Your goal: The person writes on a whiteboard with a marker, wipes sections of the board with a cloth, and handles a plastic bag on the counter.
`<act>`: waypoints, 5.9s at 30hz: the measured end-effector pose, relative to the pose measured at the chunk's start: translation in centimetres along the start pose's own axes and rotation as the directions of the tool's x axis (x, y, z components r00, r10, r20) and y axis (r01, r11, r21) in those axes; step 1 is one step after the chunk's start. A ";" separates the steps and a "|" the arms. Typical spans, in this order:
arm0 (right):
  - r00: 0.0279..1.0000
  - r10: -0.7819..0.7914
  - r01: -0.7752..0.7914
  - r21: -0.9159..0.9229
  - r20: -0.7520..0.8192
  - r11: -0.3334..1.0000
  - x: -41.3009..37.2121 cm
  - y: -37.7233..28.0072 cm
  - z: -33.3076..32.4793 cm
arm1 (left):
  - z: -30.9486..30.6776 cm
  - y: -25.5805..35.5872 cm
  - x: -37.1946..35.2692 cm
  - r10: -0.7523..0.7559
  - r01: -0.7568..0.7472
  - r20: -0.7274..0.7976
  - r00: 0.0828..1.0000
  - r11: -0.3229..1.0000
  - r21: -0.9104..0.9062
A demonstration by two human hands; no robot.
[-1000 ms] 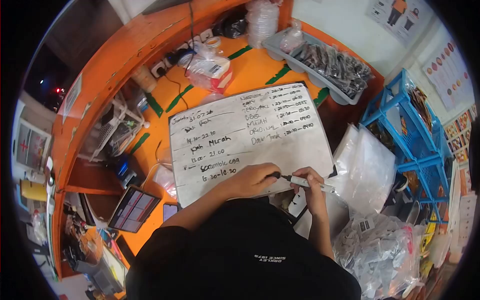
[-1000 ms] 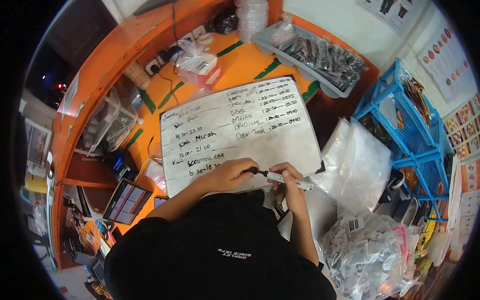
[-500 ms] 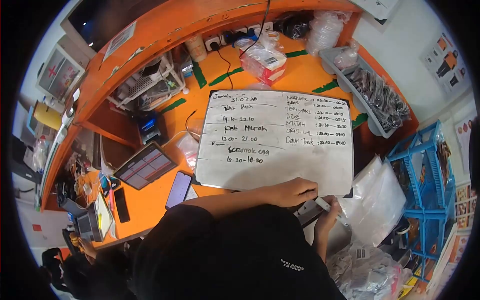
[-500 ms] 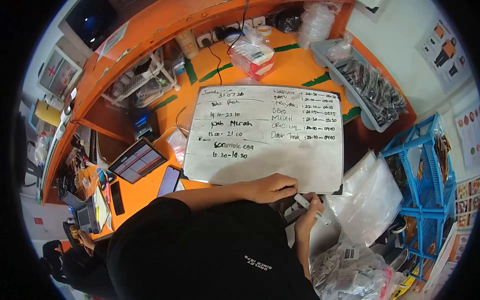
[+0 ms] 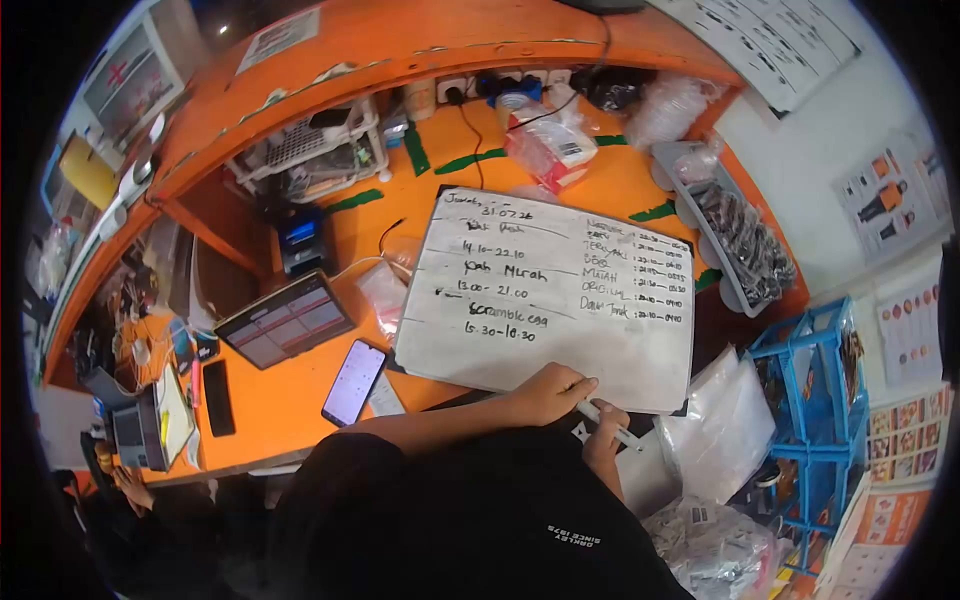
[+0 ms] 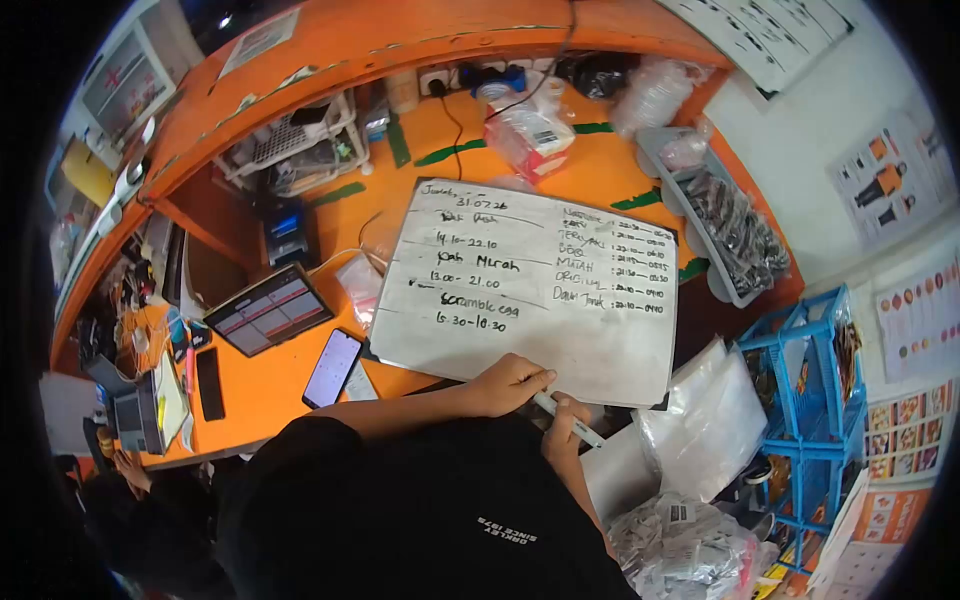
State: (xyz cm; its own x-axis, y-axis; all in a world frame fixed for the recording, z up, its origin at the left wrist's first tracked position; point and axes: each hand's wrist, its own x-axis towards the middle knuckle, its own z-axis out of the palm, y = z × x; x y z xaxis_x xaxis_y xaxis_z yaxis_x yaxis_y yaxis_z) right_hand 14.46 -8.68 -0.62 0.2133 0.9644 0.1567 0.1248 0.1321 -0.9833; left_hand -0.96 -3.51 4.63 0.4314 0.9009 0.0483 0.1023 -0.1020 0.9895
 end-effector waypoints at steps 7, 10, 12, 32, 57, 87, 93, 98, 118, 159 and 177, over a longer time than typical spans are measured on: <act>0.916 -0.290 0.368 -0.291 0.278 0.883 1.0 -1.6 5.9 | -5.0 -0.3 -4.3 -0.167 0.182 -0.276 0.946 0.983 0.028; 0.772 0.341 -0.225 -0.270 0.537 0.936 2.4 -3.8 7.3 | -7.3 0.3 -6.2 -0.254 0.256 -0.276 0.927 0.966 -0.032; 0.678 0.302 -0.139 -0.286 0.671 0.948 4.7 -4.2 7.1 | -8.6 -0.4 -6.7 -0.241 0.254 -0.347 0.907 0.967 -0.009; 0.829 0.113 -0.550 -0.761 -0.548 0.344 19.1 4.0 -14.7 | -16.1 -11.3 -12.3 -0.346 0.602 -0.548 0.761 0.692 0.398; 0.976 -0.119 0.174 -0.317 0.184 0.932 6.0 0.9 0.3 | -9.3 -2.2 -3.4 -0.169 0.165 -0.137 0.976 0.986 -0.038; 0.900 0.434 -0.426 -0.119 0.046 0.897 -7.2 -6.7 1.3 | -2.5 0.4 -3.8 0.004 -0.202 0.636 0.771 0.950 0.238; 0.946 0.127 -0.094 -0.124 0.297 0.988 -3.0 -5.8 6.7 | -6.7 -3.8 -7.1 -0.045 0.003 0.193 0.980 0.977 0.212; 0.879 0.011 0.016 -0.053 0.476 0.998 -1.6 -5.1 11.2 | -8.1 -7.4 -8.0 -0.115 -0.018 -0.161 0.980 0.760 -0.650; 0.818 -0.365 0.571 -0.708 0.446 0.416 23.3 1.6 12.2 | -15.2 -13.4 -4.9 -0.474 0.296 -0.426 0.770 0.858 -0.420; 0.913 -0.328 0.379 -0.797 0.241 0.469 22.1 4.7 15.4 | -15.2 -14.4 -5.4 -0.524 0.290 -0.283 0.803 0.759 -0.583; 0.982 -0.168 0.157 -0.124 -0.083 0.980 11.9 0.4 8.3 | -14.8 -12.7 -6.7 -0.179 0.163 -0.331 0.926 0.984 -0.075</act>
State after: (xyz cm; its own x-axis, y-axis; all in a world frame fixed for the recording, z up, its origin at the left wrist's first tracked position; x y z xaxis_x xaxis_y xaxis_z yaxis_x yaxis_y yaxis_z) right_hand 9.03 4.69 0.08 0.2686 0.9062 0.3265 0.2760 0.2524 -0.9274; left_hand -18.45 -2.03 -6.25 0.0844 0.9926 -0.0873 0.1042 0.0783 0.9915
